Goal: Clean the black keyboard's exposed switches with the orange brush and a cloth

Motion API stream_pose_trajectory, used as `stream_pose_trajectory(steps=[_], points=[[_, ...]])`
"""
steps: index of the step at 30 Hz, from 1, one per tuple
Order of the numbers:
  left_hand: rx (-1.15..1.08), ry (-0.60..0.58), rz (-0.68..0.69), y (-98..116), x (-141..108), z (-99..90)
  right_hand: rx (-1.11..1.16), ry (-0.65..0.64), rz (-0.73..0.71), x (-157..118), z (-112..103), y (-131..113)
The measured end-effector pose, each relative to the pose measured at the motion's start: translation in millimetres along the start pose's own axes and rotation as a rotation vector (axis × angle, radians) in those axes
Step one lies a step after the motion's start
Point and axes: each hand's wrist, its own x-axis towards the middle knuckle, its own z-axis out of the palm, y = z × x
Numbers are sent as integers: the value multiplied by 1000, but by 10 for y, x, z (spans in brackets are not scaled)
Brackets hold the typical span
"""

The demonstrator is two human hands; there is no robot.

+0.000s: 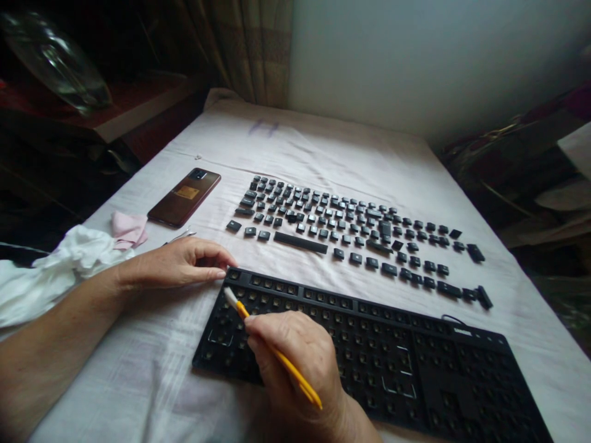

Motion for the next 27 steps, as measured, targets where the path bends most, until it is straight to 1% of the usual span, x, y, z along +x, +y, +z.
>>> stream_pose_trajectory(steps=[4,7,19,21,27], points=[[9,-2,-11,-1,0,2,-48,46,146,-77,-95,-28],[18,3,-20,3,0,2,-65,62,201,-105,-132,-21],[21,1,-31,8,0,3,-103,-76,94,-63,-99,-17],[25,1,-29,-1,3,3,-90,-78,88,-67,-83,-13],[-1,-2,-21,-7,5,6,-48,-26,77,-59,-75,-12]])
